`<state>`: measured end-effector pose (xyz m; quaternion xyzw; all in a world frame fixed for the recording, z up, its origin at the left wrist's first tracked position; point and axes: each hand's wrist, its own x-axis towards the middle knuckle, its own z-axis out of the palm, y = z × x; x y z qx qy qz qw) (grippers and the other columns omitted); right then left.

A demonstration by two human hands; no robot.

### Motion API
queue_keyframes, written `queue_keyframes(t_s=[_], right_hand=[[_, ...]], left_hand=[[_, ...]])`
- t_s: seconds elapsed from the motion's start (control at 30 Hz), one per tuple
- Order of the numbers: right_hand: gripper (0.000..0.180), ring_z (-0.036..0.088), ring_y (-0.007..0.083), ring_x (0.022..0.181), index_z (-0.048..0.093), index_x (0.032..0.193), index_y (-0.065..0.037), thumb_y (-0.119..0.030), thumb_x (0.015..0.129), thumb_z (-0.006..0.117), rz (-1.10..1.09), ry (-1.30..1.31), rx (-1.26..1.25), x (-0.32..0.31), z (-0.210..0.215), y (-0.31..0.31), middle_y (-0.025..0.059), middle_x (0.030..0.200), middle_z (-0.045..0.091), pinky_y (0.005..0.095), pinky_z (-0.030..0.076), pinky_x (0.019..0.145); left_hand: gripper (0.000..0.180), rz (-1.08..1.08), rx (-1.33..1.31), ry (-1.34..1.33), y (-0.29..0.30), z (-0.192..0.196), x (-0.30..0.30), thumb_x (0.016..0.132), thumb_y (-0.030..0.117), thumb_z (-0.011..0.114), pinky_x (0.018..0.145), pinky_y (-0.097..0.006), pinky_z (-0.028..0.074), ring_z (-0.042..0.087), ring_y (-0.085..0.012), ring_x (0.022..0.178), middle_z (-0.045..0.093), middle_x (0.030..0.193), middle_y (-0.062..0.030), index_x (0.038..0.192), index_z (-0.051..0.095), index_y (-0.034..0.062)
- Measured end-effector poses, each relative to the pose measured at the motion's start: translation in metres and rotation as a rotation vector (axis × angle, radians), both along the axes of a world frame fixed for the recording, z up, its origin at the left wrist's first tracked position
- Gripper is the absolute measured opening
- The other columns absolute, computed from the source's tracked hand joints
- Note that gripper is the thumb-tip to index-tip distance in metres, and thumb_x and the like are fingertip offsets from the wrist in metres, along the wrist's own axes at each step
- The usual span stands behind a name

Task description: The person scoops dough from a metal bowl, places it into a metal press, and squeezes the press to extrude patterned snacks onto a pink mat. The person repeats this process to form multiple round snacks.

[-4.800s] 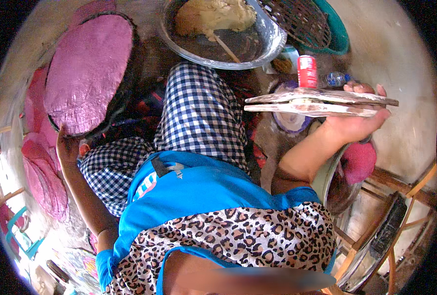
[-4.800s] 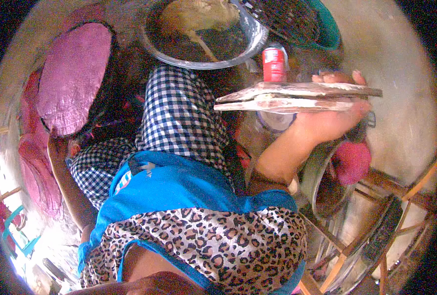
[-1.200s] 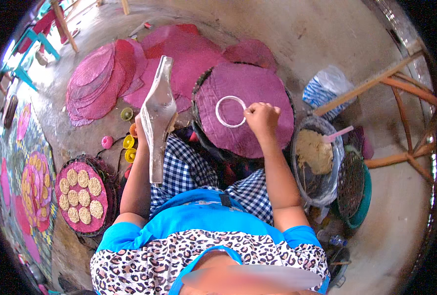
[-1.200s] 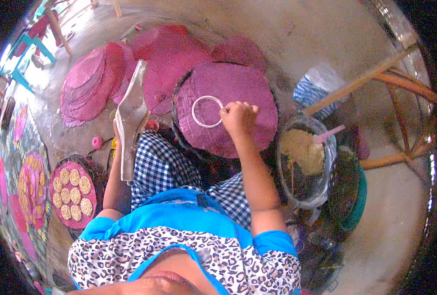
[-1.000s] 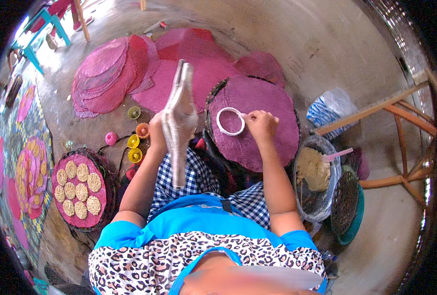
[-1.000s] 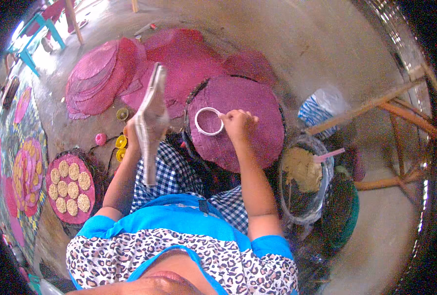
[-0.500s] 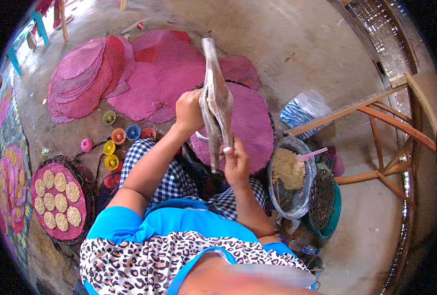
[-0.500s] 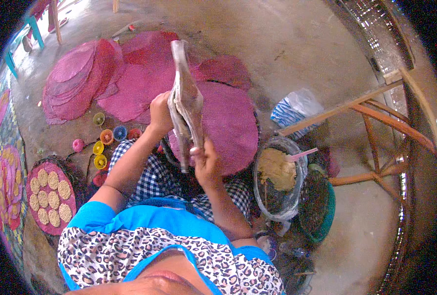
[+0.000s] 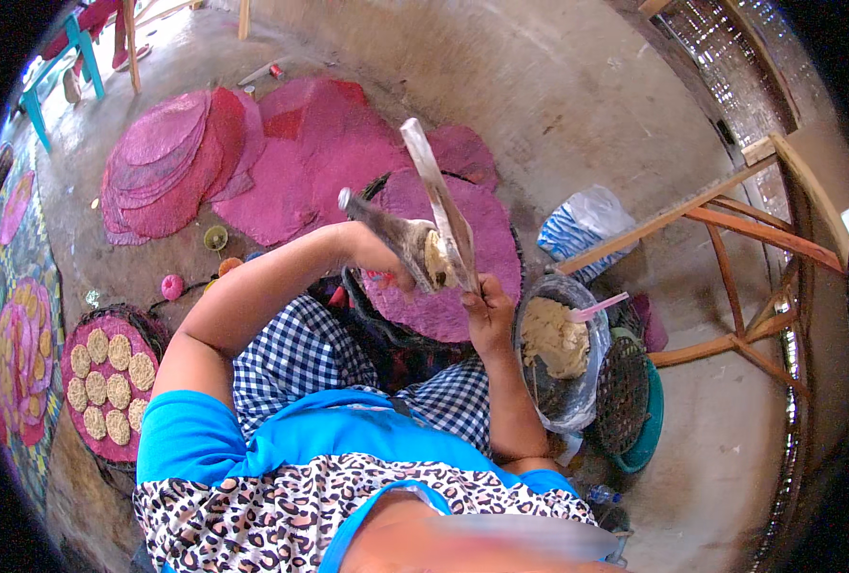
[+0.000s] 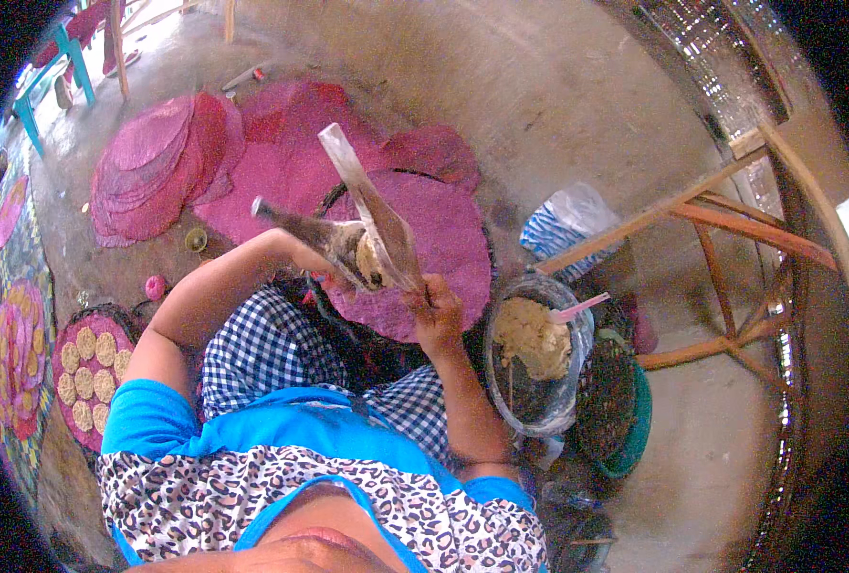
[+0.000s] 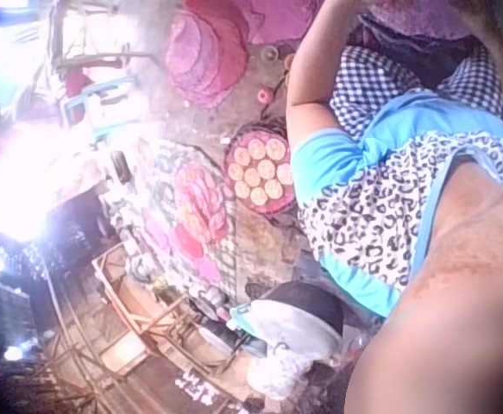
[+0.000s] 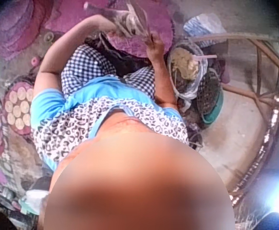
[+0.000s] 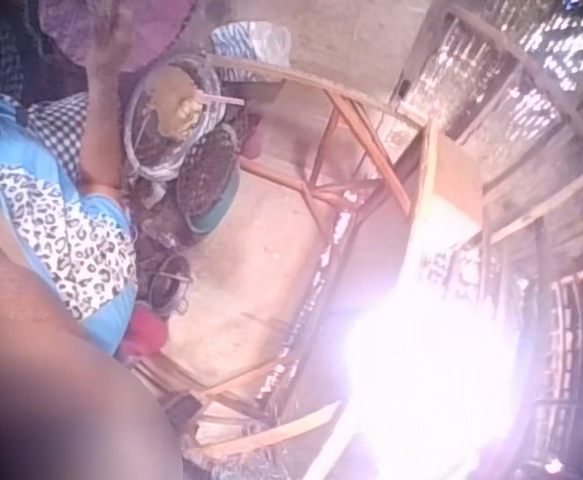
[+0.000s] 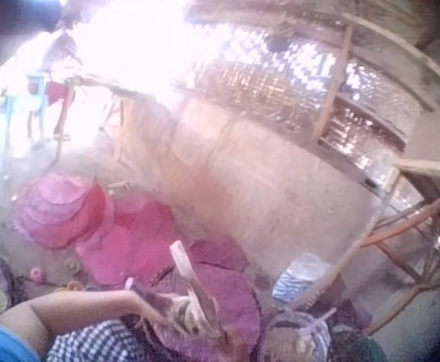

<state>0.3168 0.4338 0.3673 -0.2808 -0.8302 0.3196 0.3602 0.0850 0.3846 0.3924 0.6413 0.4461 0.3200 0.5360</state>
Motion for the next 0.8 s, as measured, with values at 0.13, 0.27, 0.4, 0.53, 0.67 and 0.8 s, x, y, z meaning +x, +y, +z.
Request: queue_keyframes(t_s=[0.13,0.27,0.4,0.53,0.67,0.8], right_hand=[[0.04,0.035,0.0048,0.051,0.05,0.081,-0.007,-0.047,0.086,0.048,-0.107,0.079,-0.055,0.021,-0.015,0.004,-0.0041,0.059,0.039,0.0207,0.03,0.045],[0.042,0.028,0.0048,0.035,0.046,0.08,-0.011,-0.053,0.086,0.041,-0.16,0.461,-0.8,0.055,-0.013,0.021,-0.0053,0.05,0.031,0.0201,0.025,0.031],[0.05,0.026,0.0051,0.033,0.049,0.082,-0.01,-0.059,0.079,0.047,0.227,0.582,-1.364,0.067,-0.023,0.018,-0.0052,0.046,0.03,0.0191,0.022,0.032],[0.053,0.03,0.0055,0.031,0.05,0.082,-0.006,-0.058,0.083,0.039,0.584,0.542,-1.7,0.05,-0.042,-0.006,-0.0019,0.045,0.033,0.0201,0.026,0.031],[0.055,0.05,0.0138,0.043,0.052,0.095,-0.002,-0.054,0.086,0.037,0.835,0.436,-1.558,0.047,-0.053,-0.018,0.0122,0.064,0.056,0.0247,0.041,0.039],[0.04,0.057,0.0167,0.091,0.051,0.111,0.0,-0.034,0.089,0.043,0.361,0.233,-0.878,0.105,-0.058,0.02,0.0097,0.102,0.059,0.0315,0.044,0.08]], left_hand=[[0.03,0.042,0.313,0.199,0.017,-0.026,0.005,0.06,0.022,0.072,0.052,-0.038,0.047,0.06,-0.0282,0.057,0.061,0.067,-0.0165,0.079,0.061,0.0015],[0.018,0.566,0.426,0.211,0.025,-0.032,0.004,0.069,0.017,0.066,0.053,-0.032,0.046,0.057,-0.0167,0.058,0.061,0.07,-0.0036,0.082,0.061,0.0044],[0.014,0.587,0.145,-0.398,0.027,-0.011,0.017,0.073,0.007,0.063,0.062,-0.024,0.047,0.058,-0.012,0.076,0.061,0.084,-0.0027,0.087,0.06,0.0039],[0.029,0.495,0.162,-1.034,0.045,0.013,0.038,0.072,0.004,0.061,0.075,-0.029,0.046,0.059,-0.0164,0.086,0.062,0.095,-0.007,0.101,0.058,0.0015],[0.03,0.483,0.026,-1.108,0.05,0.014,0.052,0.07,0.002,0.062,0.067,-0.035,0.051,0.06,-0.0222,0.077,0.06,0.086,-0.01,0.099,0.056,0.0003],[0.029,0.5,0.379,-0.937,0.028,0.013,0.038,0.065,0.0,0.066,0.054,-0.03,0.048,0.056,-0.0178,0.065,0.058,0.076,-0.0094,0.092,0.056,-0.0037]])
